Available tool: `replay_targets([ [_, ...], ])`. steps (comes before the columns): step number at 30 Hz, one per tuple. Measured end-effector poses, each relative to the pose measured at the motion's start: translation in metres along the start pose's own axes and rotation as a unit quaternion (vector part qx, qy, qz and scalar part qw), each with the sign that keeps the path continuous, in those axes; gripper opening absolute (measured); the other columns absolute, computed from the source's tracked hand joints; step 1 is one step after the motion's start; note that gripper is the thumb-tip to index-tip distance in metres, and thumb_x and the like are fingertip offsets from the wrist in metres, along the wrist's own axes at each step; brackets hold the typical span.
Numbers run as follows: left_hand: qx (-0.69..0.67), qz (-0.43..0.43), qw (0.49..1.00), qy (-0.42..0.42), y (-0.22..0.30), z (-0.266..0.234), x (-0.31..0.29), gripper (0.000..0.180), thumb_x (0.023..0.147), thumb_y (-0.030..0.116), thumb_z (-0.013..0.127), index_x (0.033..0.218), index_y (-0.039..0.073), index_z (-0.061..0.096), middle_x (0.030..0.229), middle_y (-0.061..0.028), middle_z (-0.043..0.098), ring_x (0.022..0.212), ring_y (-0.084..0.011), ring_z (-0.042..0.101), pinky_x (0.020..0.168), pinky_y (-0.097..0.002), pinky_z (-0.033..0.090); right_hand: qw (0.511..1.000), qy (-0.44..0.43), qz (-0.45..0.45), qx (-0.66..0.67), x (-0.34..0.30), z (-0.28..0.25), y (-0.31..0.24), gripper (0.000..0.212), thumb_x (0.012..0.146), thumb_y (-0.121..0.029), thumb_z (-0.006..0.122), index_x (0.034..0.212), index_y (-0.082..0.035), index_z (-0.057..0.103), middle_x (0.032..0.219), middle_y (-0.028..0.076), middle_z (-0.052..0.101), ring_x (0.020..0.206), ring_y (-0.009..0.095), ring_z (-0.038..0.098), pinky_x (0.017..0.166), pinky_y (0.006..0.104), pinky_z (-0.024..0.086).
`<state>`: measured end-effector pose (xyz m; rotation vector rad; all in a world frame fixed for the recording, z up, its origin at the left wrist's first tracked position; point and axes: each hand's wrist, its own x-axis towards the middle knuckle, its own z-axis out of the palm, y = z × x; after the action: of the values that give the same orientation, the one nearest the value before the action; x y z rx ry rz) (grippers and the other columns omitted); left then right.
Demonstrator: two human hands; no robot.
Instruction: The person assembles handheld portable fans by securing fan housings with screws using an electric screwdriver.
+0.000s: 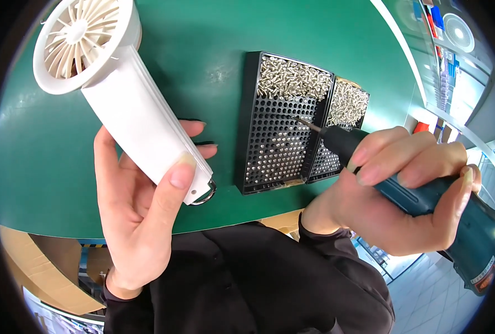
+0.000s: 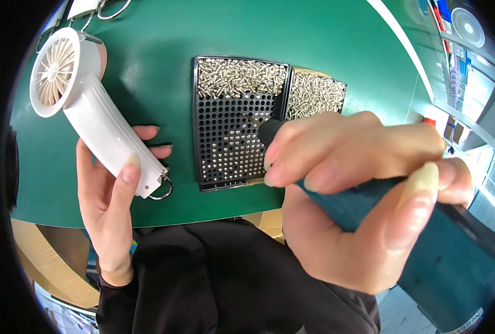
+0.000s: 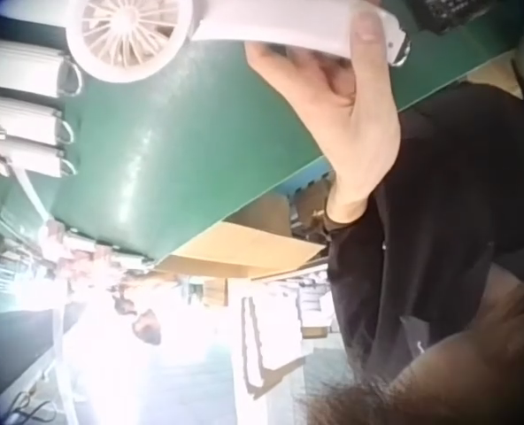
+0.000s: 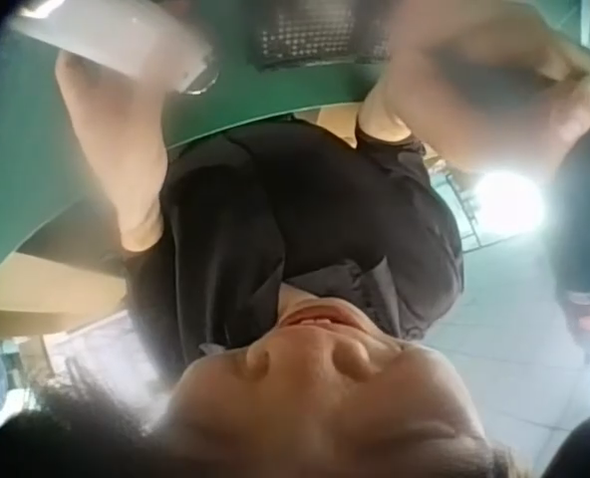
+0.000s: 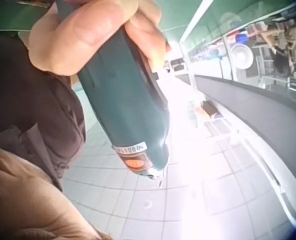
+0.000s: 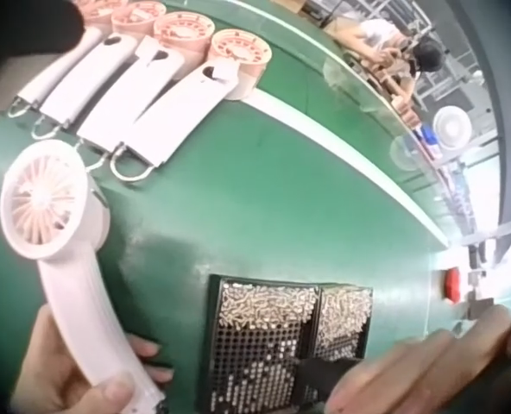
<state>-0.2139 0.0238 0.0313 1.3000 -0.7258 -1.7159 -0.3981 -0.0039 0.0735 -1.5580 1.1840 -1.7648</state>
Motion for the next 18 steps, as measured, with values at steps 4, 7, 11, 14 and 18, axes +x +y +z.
replay_targets([
  [4, 0.002, 0.01, 1.0, -0.021, -0.016, -0.053, 0.002, 0.053, 0.095, 0.013, 0.055, 0.138, -0.004, 0.029, 0.116, -0.0219, 0.06, 0.098, -0.0296, 0.066, 0.081, -0.0343, 0.053, 0.998, 0.054, 0.012, 0.002, -0.039, 0.042, 0.008, 0.023, 0.094, -0.023, 0.041, 0.099, -0.003, 0.052, 0.066, 0.007, 0.042, 0.035, 0.018, 0.037, 0.034, 0.0337, 0.033],
  [7, -0.019, 0.006, 1.0, -0.01, -0.019, -0.058, -0.002, 0.052, 0.095, 0.011, 0.054, 0.138, -0.003, 0.029, 0.117, -0.0213, 0.06, 0.098, -0.029, 0.066, 0.082, -0.0345, 0.053, 0.997, 0.067, 0.023, 0.018, -0.04, 0.049, 0.007, 0.022, 0.093, -0.024, 0.044, 0.098, -0.004, 0.052, 0.067, 0.006, 0.043, 0.036, 0.017, 0.037, 0.034, 0.0331, 0.032],
  [11, -0.031, -0.014, 0.999, -0.021, -0.016, -0.06, -0.003, 0.048, 0.095, 0.005, 0.053, 0.137, -0.002, 0.03, 0.116, -0.0203, 0.06, 0.101, -0.0274, 0.065, 0.084, -0.0346, 0.053, 0.993, 0.116, 0.03, 0.014, -0.04, 0.052, -0.007, 0.02, 0.092, -0.025, 0.047, 0.09, -0.004, 0.049, 0.068, 0.004, 0.044, 0.037, 0.016, 0.038, 0.035, 0.0318, 0.03],
  [14, -0.051, -0.006, 0.998, -0.035, -0.018, -0.061, -0.003, 0.049, 0.095, 0.004, 0.055, 0.135, -0.002, 0.028, 0.118, -0.0206, 0.059, 0.102, -0.0277, 0.065, 0.084, -0.0344, 0.053, 0.995, 0.08, 0.006, 0.057, -0.047, 0.054, -0.018, 0.025, 0.092, -0.024, 0.047, 0.076, -0.006, 0.04, 0.069, 0.003, 0.042, 0.041, 0.015, 0.037, 0.038, 0.0319, 0.03],
  [18, -0.05, 0.007, 0.996, -0.074, -0.023, -0.057, 0.006, 0.051, 0.094, 0.003, 0.055, 0.136, -0.001, 0.027, 0.119, -0.0204, 0.059, 0.103, -0.0267, 0.064, 0.084, -0.0336, 0.053, 0.983, 0.02, -0.05, 0.173, -0.053, 0.071, -0.024, 0.022, 0.089, -0.022, 0.055, 0.091, -0.003, 0.044, 0.071, 0.003, 0.044, 0.041, 0.013, 0.04, 0.039, 0.0258, 0.033],
])
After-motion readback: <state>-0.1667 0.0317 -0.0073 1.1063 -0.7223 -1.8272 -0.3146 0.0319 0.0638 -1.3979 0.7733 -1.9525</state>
